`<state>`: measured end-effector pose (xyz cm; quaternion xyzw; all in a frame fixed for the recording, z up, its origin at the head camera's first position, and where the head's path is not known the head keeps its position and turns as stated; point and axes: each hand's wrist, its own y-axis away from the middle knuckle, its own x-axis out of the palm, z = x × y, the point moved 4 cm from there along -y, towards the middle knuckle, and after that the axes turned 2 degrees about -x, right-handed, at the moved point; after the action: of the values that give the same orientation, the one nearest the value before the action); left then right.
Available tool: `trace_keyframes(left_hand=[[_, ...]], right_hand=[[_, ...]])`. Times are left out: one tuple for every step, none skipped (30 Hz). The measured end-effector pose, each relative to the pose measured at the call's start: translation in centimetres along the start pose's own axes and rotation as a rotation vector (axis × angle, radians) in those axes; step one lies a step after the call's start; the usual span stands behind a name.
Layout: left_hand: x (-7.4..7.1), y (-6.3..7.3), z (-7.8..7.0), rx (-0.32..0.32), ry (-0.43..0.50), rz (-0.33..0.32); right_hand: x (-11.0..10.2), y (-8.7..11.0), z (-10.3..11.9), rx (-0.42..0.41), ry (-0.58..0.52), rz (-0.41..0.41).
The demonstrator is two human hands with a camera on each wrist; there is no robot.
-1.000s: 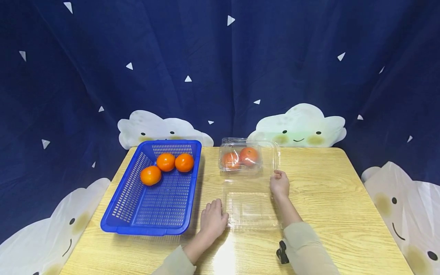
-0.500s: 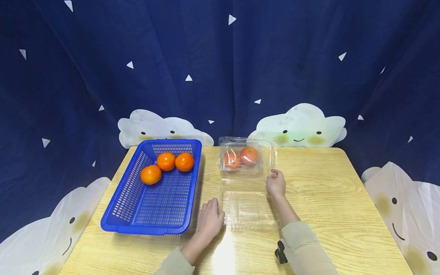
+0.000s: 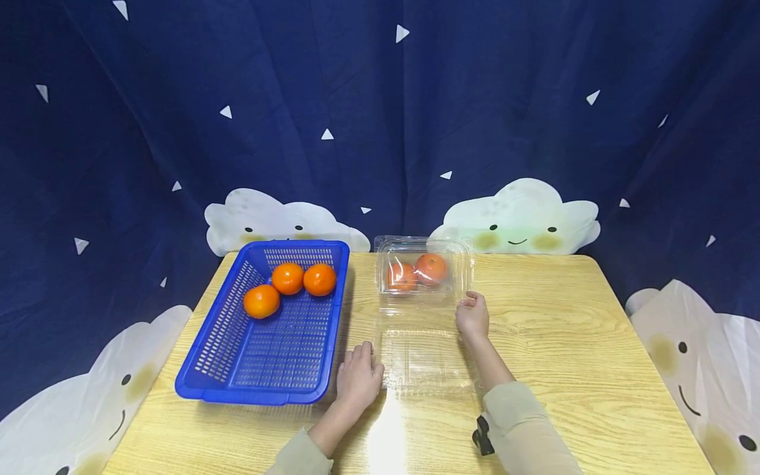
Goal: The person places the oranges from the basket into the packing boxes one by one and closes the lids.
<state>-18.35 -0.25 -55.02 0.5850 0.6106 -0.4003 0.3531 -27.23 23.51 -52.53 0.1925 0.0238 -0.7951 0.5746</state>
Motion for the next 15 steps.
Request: trace_keyframes(left_hand=[[-0.04,0.00,0.03,0.001,0.002,-0.003],[-0.06,-0.01,0.05,0.001,0.003,-0.005],[-0.07,-0.02,0.07,0.000,0.002,-0.006],[-0.10,-0.02,0.07,0.000,0.004,-0.008],[-0.10,-0.04,0.10,0.000,0.004,-0.010],[-0.11,-0.05,0.11,-0.001,0.007,-0.012],[-0.11,-0.06,0.10,-0.002,0.009,-0.013],[-0.11,-0.08,0.10,-0.004,0.012,-0.013],[-0.10,-0.08,0.10,-0.005,0.013,-0.013],[-0.09,-0.09,0.12,-0.006,0.014,-0.015],[-0.07,-0.09,0.15,-0.007,0.014,-0.015],[-0.05,-0.08,0.16,-0.008,0.015,-0.016],[-0.04,-0.08,0.16,-0.007,0.014,-0.017],[-0.05,-0.07,0.16,-0.006,0.014,-0.019],[-0.04,-0.07,0.17,-0.004,0.012,-0.021]], right_hand=[[0.02,0.02,0.03,0.001,0.001,0.002],[0.03,0.04,0.05,0.002,-0.001,0.007],[0.05,0.06,0.06,0.004,-0.002,0.011],[0.05,0.07,0.07,0.005,-0.003,0.017],[0.05,0.09,0.09,0.005,-0.004,0.020],[0.05,0.07,0.08,0.005,-0.004,0.020],[0.05,0.05,0.07,0.003,-0.006,0.018],[0.06,0.01,0.05,0.003,-0.006,0.016],[0.06,0.01,0.06,0.002,-0.004,0.011],[0.08,-0.03,0.09,0.001,-0.002,0.008],[0.11,-0.06,0.11,0.001,-0.003,0.008],[0.12,-0.08,0.13,0.002,-0.004,0.009],[0.13,-0.07,0.16,0.005,-0.009,0.017],[0.11,-0.06,0.19,0.009,-0.011,0.027],[0.10,-0.04,0.23,0.011,-0.018,0.039]])
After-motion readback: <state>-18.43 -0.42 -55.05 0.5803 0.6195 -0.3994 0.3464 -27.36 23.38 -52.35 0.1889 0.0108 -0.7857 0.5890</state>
